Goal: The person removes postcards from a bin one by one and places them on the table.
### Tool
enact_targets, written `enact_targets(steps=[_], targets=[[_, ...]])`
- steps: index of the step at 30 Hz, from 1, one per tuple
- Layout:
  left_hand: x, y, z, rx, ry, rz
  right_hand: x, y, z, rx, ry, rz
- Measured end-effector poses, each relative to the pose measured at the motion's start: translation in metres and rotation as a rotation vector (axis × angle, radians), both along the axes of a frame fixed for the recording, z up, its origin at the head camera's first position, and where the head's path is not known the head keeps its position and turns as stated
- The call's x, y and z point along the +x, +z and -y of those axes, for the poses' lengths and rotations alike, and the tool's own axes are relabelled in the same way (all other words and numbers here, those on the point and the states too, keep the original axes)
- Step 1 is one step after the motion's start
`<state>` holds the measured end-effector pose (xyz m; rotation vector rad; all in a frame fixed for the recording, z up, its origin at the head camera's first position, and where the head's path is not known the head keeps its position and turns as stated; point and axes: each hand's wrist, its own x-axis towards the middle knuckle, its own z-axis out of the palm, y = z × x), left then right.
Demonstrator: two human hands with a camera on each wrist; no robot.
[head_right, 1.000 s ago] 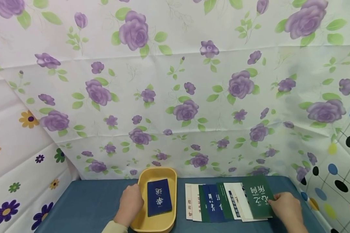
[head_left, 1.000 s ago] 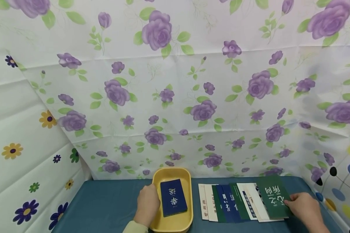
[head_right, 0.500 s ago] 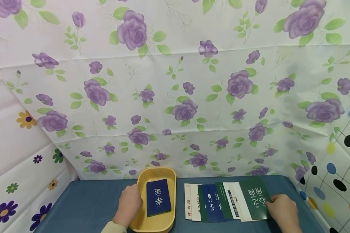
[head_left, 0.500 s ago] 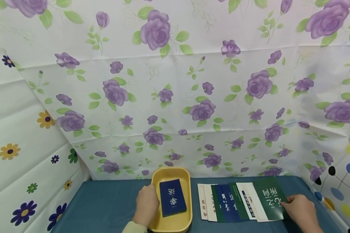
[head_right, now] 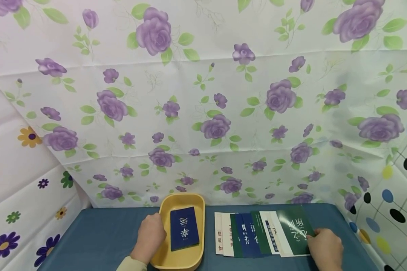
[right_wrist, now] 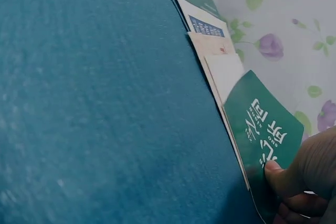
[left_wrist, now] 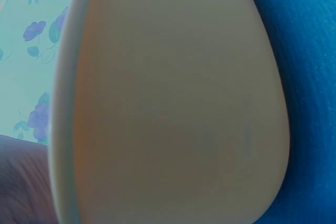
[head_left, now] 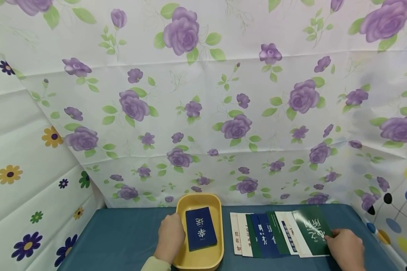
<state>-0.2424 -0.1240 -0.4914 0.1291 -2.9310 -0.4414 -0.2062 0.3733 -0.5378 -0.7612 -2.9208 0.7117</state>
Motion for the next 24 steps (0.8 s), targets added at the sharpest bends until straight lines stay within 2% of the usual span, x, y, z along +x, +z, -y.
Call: enact_targets(steps=[6,13,24], targets=[[-0.0003,0.0012,0.0004,-0.006,0.014,0.028,-0.0019,-0.0033,0.0033,0.009,-0.033,-0.012],[0.0003,-0.0002,0.0007,-0.011,0.002,0.000,-0.0019,-0.0030,0.0078,0.008,-0.079,0.017],[-0.0010,0.0000,-0.0003,0.000,0.013,0.057,-0.0006,-0.0010,0.0098,0.031,-0.072,0.019]])
